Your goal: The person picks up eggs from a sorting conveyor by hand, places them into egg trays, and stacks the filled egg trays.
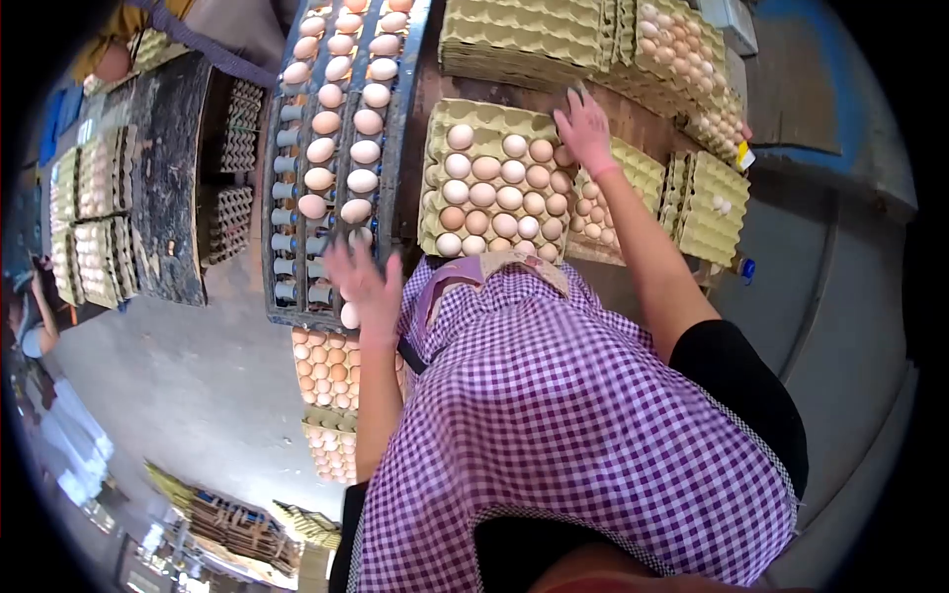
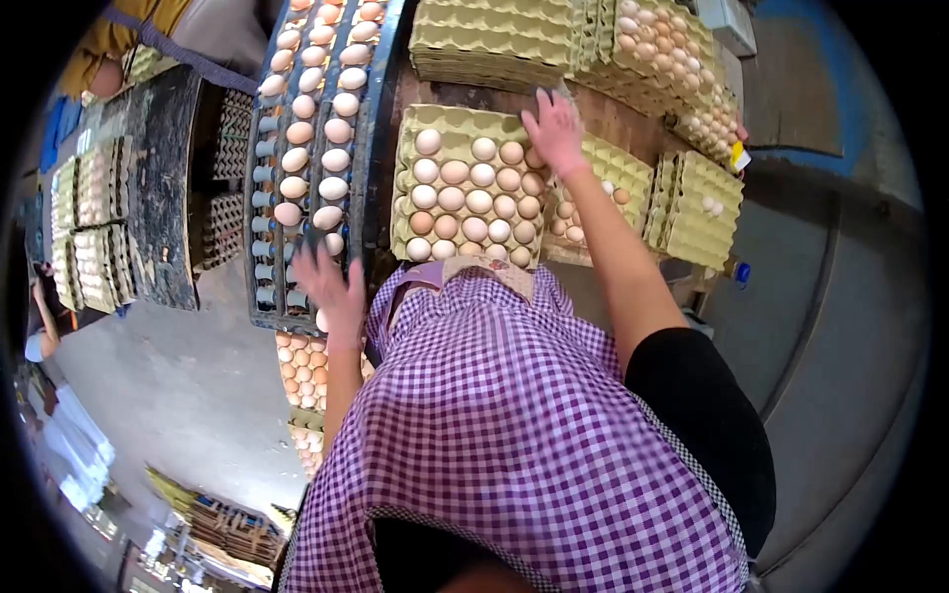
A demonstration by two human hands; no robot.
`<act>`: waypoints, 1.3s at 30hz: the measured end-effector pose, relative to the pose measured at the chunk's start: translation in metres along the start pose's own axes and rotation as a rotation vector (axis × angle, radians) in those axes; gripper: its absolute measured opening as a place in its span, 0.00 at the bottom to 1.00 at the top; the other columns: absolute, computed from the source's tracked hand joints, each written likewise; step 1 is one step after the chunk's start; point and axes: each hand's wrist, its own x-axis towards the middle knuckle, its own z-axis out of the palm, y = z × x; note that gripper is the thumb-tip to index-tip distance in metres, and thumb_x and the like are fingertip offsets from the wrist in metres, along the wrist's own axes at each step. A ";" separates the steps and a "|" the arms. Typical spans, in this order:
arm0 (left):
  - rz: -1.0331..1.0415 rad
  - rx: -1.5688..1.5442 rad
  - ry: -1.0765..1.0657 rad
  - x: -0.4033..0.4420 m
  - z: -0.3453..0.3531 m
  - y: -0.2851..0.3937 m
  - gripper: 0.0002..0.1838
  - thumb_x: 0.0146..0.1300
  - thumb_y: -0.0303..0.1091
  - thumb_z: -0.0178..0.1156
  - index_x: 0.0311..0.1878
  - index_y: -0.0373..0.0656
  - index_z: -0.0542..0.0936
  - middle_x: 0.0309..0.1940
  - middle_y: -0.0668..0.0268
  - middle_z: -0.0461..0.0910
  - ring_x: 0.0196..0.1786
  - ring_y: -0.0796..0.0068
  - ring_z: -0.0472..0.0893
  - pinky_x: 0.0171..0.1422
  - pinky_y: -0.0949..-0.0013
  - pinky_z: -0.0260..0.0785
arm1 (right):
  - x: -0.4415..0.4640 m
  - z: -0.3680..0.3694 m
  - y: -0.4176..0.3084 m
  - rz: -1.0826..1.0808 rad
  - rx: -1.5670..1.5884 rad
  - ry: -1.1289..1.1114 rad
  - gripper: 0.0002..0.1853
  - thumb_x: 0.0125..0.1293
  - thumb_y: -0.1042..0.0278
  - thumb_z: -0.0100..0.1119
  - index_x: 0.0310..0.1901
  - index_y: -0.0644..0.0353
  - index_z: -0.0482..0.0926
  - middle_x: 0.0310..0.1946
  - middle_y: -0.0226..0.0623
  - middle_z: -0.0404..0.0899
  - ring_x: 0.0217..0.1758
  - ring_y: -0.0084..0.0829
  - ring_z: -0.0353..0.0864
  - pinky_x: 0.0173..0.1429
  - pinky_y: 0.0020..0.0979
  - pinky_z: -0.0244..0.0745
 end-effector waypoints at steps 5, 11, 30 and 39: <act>0.450 0.056 -0.122 0.136 0.082 0.102 0.31 0.70 0.44 0.59 0.70 0.35 0.69 0.69 0.40 0.66 0.73 0.35 0.61 0.79 0.42 0.51 | -0.033 0.029 0.022 0.151 0.142 -0.073 0.25 0.73 0.54 0.55 0.66 0.59 0.72 0.66 0.56 0.71 0.70 0.55 0.69 0.75 0.49 0.63; 0.513 0.090 -0.153 0.144 0.163 0.088 0.24 0.71 0.38 0.57 0.67 0.41 0.73 0.66 0.46 0.72 0.72 0.43 0.68 0.79 0.48 0.57 | -0.064 -0.013 0.006 -0.157 0.092 0.001 0.19 0.66 0.57 0.62 0.57 0.51 0.79 0.53 0.47 0.75 0.61 0.47 0.75 0.65 0.46 0.71; -0.243 -0.957 -0.700 0.110 0.054 0.082 0.28 0.63 0.34 0.66 0.66 0.40 0.76 0.57 0.65 0.79 0.53 0.73 0.80 0.54 0.69 0.75 | -0.056 -0.083 0.010 0.546 1.664 -0.528 0.25 0.73 0.54 0.58 0.67 0.57 0.75 0.56 0.29 0.79 0.53 0.22 0.79 0.48 0.28 0.81; 0.253 0.283 -0.625 0.132 0.053 0.115 0.29 0.57 0.47 0.70 0.63 0.57 0.79 0.56 0.54 0.79 0.58 0.59 0.82 0.55 0.62 0.78 | -0.007 -0.042 -0.042 -0.369 -0.286 -0.474 0.15 0.60 0.53 0.67 0.45 0.49 0.83 0.52 0.42 0.74 0.50 0.40 0.84 0.47 0.42 0.81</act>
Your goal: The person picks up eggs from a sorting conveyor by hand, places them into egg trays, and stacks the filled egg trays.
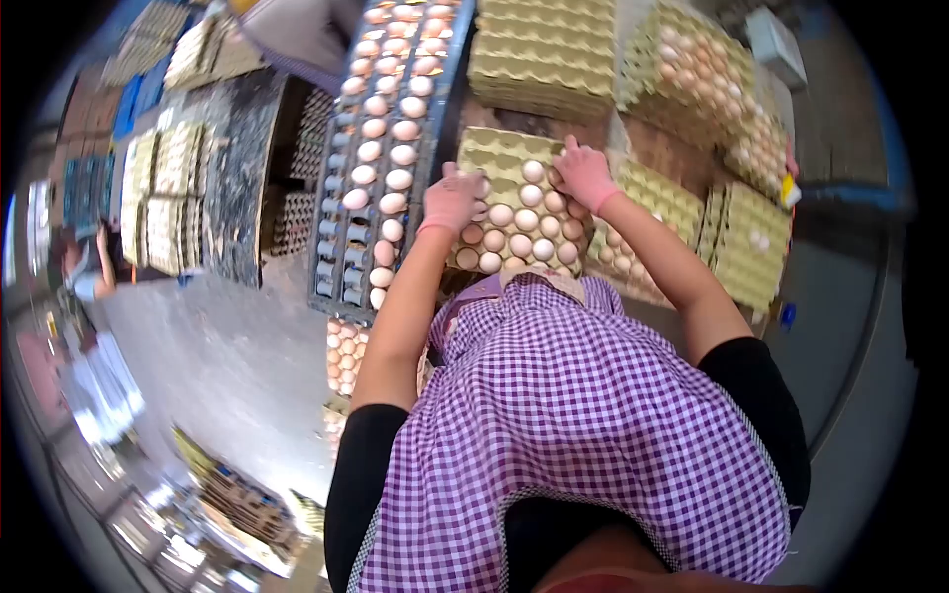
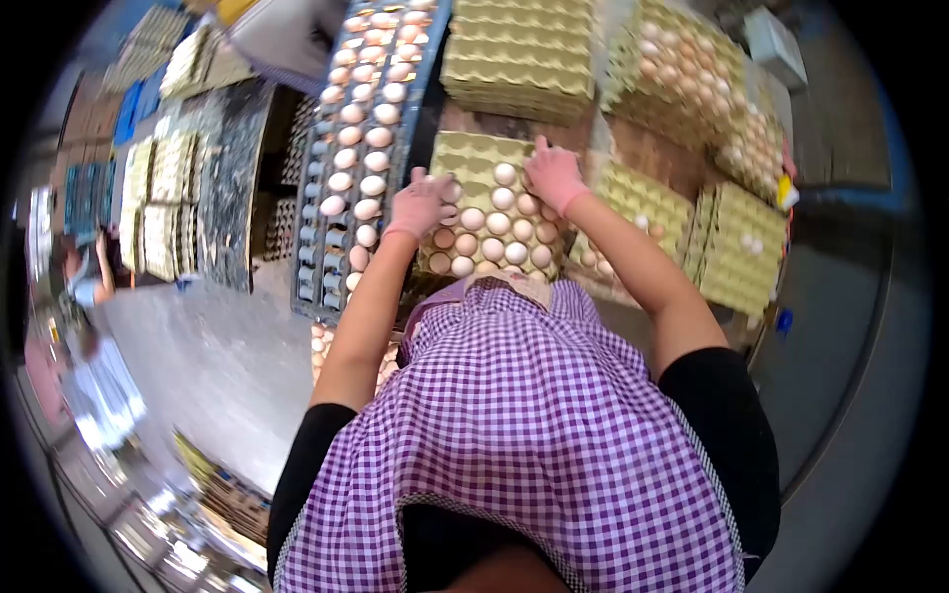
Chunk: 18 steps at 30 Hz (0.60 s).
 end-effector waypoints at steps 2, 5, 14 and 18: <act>0.008 0.064 -0.014 0.017 0.017 -0.006 0.23 0.58 0.49 0.68 0.58 0.58 0.82 0.58 0.52 0.78 0.54 0.58 0.85 0.52 0.58 0.79 | 0.004 -0.008 0.003 -0.093 -0.073 -0.026 0.14 0.58 0.52 0.69 0.42 0.49 0.83 0.50 0.42 0.74 0.48 0.40 0.85 0.45 0.44 0.81; -0.024 0.205 0.107 0.024 0.037 0.000 0.14 0.65 0.44 0.61 0.51 0.54 0.86 0.55 0.56 0.78 0.49 0.58 0.87 0.45 0.57 0.79 | 0.012 -0.018 0.013 -0.204 -0.046 -0.104 0.16 0.55 0.49 0.70 0.42 0.47 0.84 0.51 0.44 0.76 0.50 0.43 0.84 0.48 0.44 0.81; -0.099 -0.287 0.022 0.020 0.050 -0.015 0.17 0.74 0.37 0.51 0.58 0.49 0.83 0.61 0.55 0.77 0.61 0.54 0.80 0.59 0.54 0.76 | 0.045 -0.086 -0.018 -0.041 0.416 -0.100 0.30 0.59 0.43 0.68 0.59 0.52 0.83 0.51 0.48 0.80 0.55 0.48 0.81 0.62 0.41 0.75; -0.063 -0.818 0.383 -0.068 0.074 -0.096 0.21 0.75 0.40 0.52 0.64 0.40 0.77 0.66 0.46 0.73 0.67 0.48 0.75 0.71 0.57 0.68 | 0.067 -0.116 -0.112 -0.147 0.930 -0.122 0.31 0.61 0.49 0.70 0.59 0.63 0.81 0.52 0.47 0.81 0.54 0.39 0.82 0.62 0.36 0.75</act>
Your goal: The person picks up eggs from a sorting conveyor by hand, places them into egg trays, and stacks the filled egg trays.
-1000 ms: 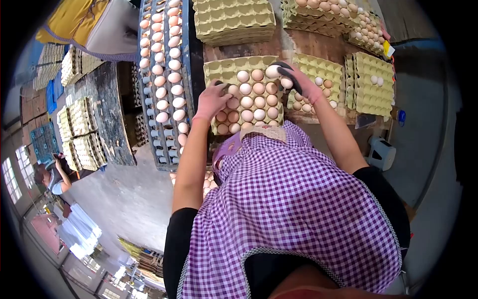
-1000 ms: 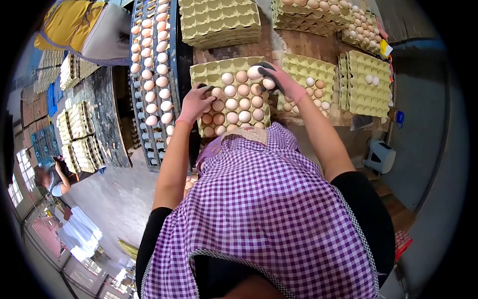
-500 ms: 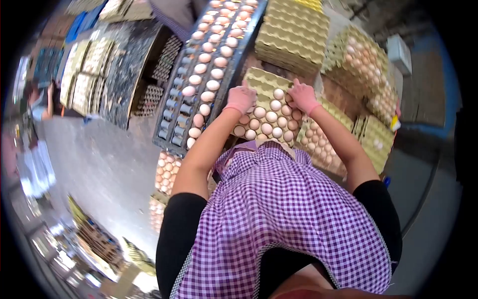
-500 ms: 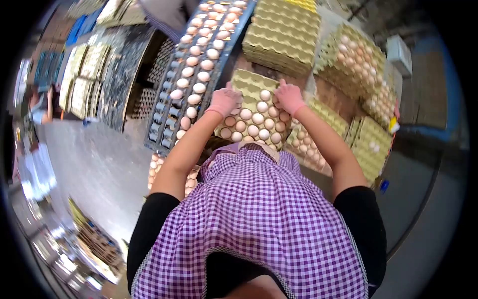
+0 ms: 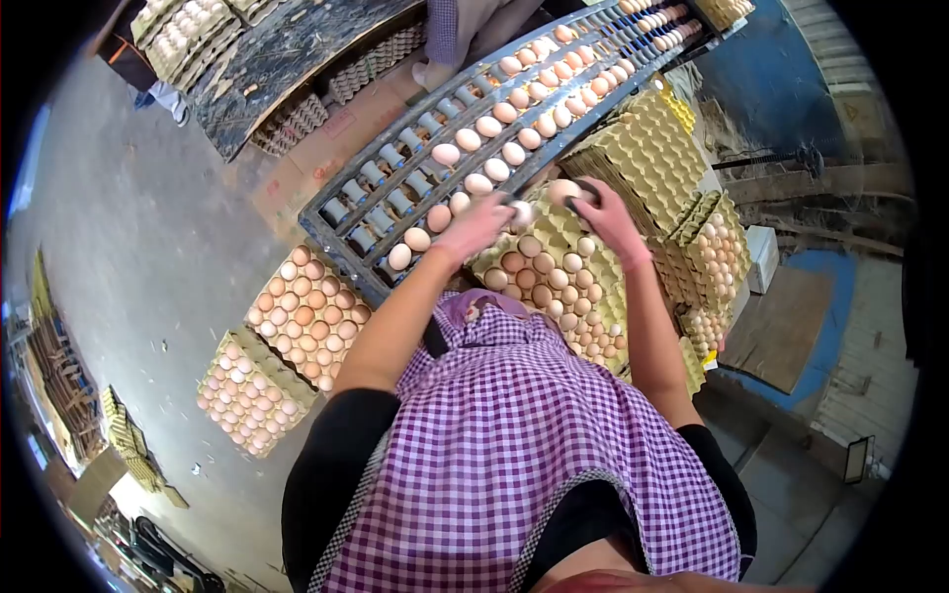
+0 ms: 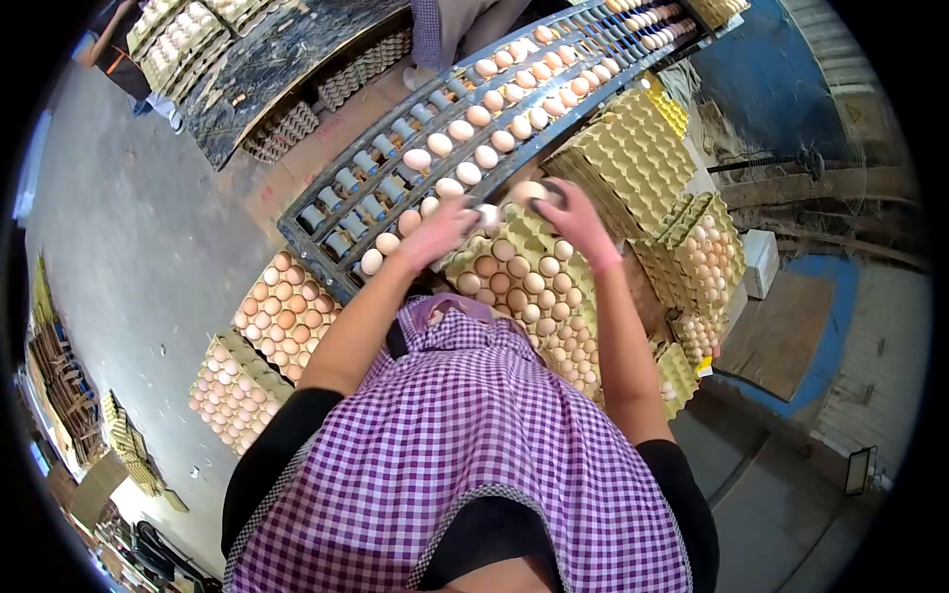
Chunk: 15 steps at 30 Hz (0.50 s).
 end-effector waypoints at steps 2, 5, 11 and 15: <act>-0.240 -0.236 0.219 -0.065 -0.061 0.005 0.23 0.75 0.42 0.54 0.67 0.38 0.73 0.65 0.43 0.71 0.67 0.44 0.72 0.72 0.53 0.66 | 0.027 0.053 -0.032 -0.128 -0.029 -0.069 0.31 0.62 0.50 0.70 0.60 0.65 0.80 0.52 0.47 0.81 0.55 0.39 0.82 0.61 0.36 0.75; -0.429 -0.194 0.484 -0.117 -0.082 -0.052 0.26 0.76 0.45 0.53 0.70 0.39 0.69 0.65 0.41 0.70 0.70 0.40 0.69 0.73 0.49 0.65 | 0.064 0.127 -0.088 -0.025 0.040 -0.374 0.35 0.62 0.47 0.68 0.63 0.65 0.78 0.53 0.50 0.83 0.59 0.44 0.81 0.65 0.41 0.74; -0.626 0.164 0.420 -0.132 -0.092 -0.045 0.31 0.73 0.52 0.56 0.74 0.49 0.67 0.70 0.41 0.67 0.72 0.44 0.69 0.72 0.49 0.66 | 0.106 0.201 -0.098 -0.256 -0.741 -0.365 0.31 0.64 0.47 0.63 0.64 0.58 0.73 0.53 0.49 0.81 0.59 0.45 0.82 0.59 0.43 0.78; -0.403 0.596 0.780 -0.137 -0.081 -0.079 0.32 0.66 0.50 0.63 0.71 0.51 0.71 0.65 0.47 0.71 0.69 0.53 0.73 0.66 0.54 0.71 | 0.131 0.209 -0.103 -0.472 -0.787 -0.055 0.25 0.61 0.57 0.63 0.60 0.52 0.75 0.56 0.46 0.76 0.56 0.45 0.82 0.58 0.43 0.78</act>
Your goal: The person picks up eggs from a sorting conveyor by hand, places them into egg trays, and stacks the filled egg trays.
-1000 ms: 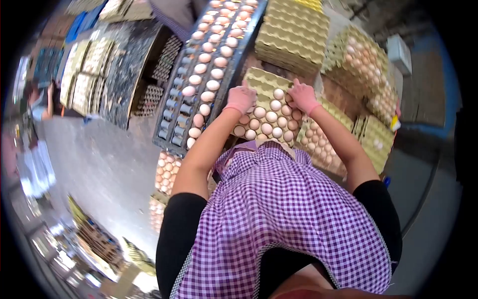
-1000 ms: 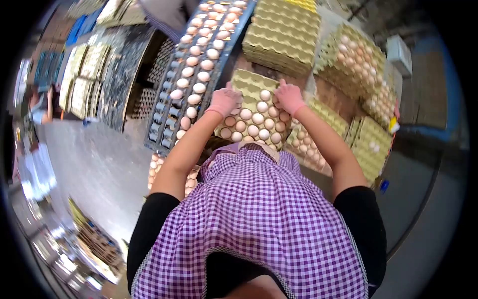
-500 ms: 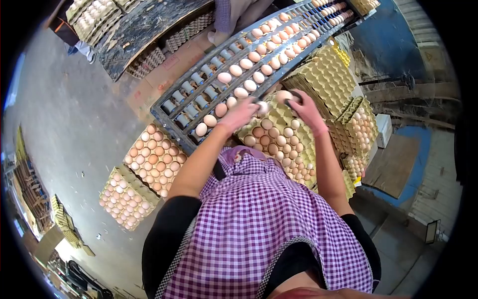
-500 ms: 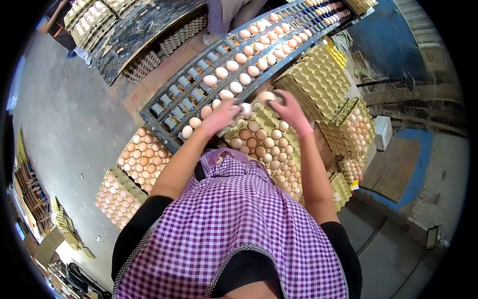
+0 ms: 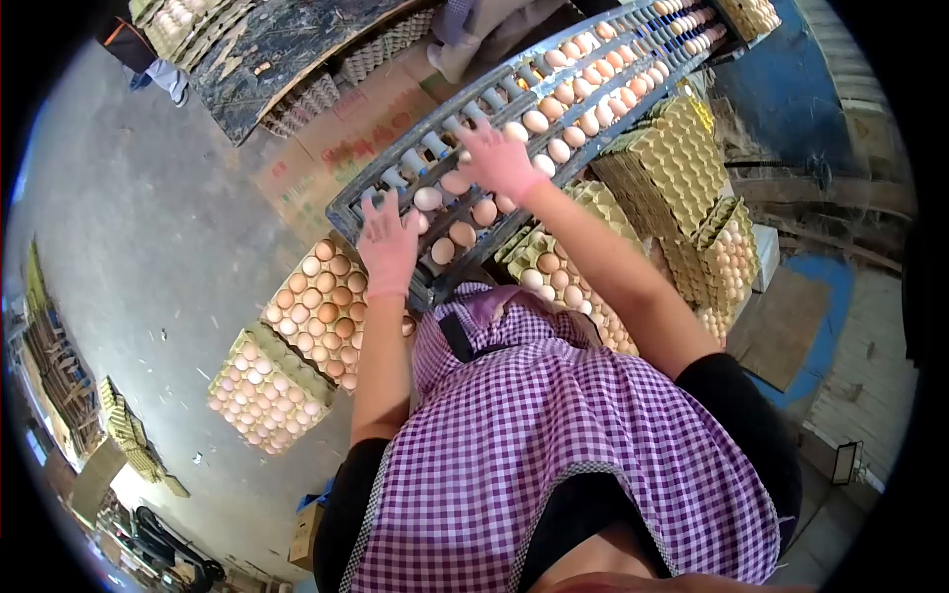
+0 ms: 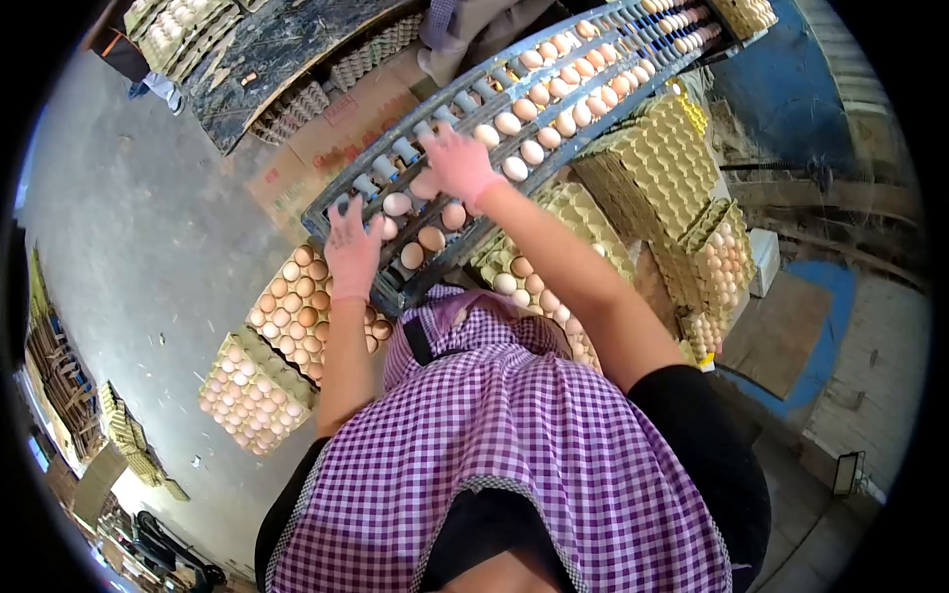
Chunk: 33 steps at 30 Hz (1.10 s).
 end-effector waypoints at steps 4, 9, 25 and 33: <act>0.065 -0.042 -0.054 0.075 0.031 -0.001 0.32 0.65 0.48 0.64 0.70 0.48 0.72 0.64 0.48 0.71 0.69 0.50 0.71 0.67 0.52 0.69 | 0.054 0.007 -0.003 -0.107 -0.059 -0.127 0.23 0.60 0.62 0.60 0.59 0.52 0.78 0.56 0.46 0.77 0.59 0.44 0.81 0.60 0.44 0.76; 0.225 0.079 -0.280 0.078 0.034 0.033 0.31 0.66 0.48 0.61 0.69 0.42 0.72 0.65 0.45 0.71 0.69 0.41 0.67 0.73 0.42 0.58 | -0.008 0.023 0.013 -0.147 0.030 0.259 0.27 0.63 0.57 0.60 0.64 0.54 0.75 0.63 0.46 0.75 0.69 0.46 0.72 0.74 0.47 0.63; 1.177 0.090 -0.618 -0.039 0.109 0.268 0.33 0.71 0.56 0.54 0.71 0.44 0.71 0.73 0.47 0.65 0.76 0.46 0.62 0.80 0.41 0.48 | -0.327 0.079 0.180 0.633 -0.083 0.215 0.26 0.75 0.52 0.51 0.69 0.55 0.69 0.68 0.43 0.71 0.75 0.45 0.64 0.78 0.53 0.55; 1.264 0.160 -0.660 -0.043 0.098 0.238 0.34 0.55 0.54 0.65 0.65 0.52 0.77 0.51 0.54 0.76 0.57 0.54 0.75 0.60 0.46 0.66 | -0.340 0.035 0.153 0.828 0.595 0.758 0.20 0.73 0.62 0.52 0.63 0.59 0.78 0.63 0.62 0.72 0.66 0.61 0.71 0.72 0.49 0.67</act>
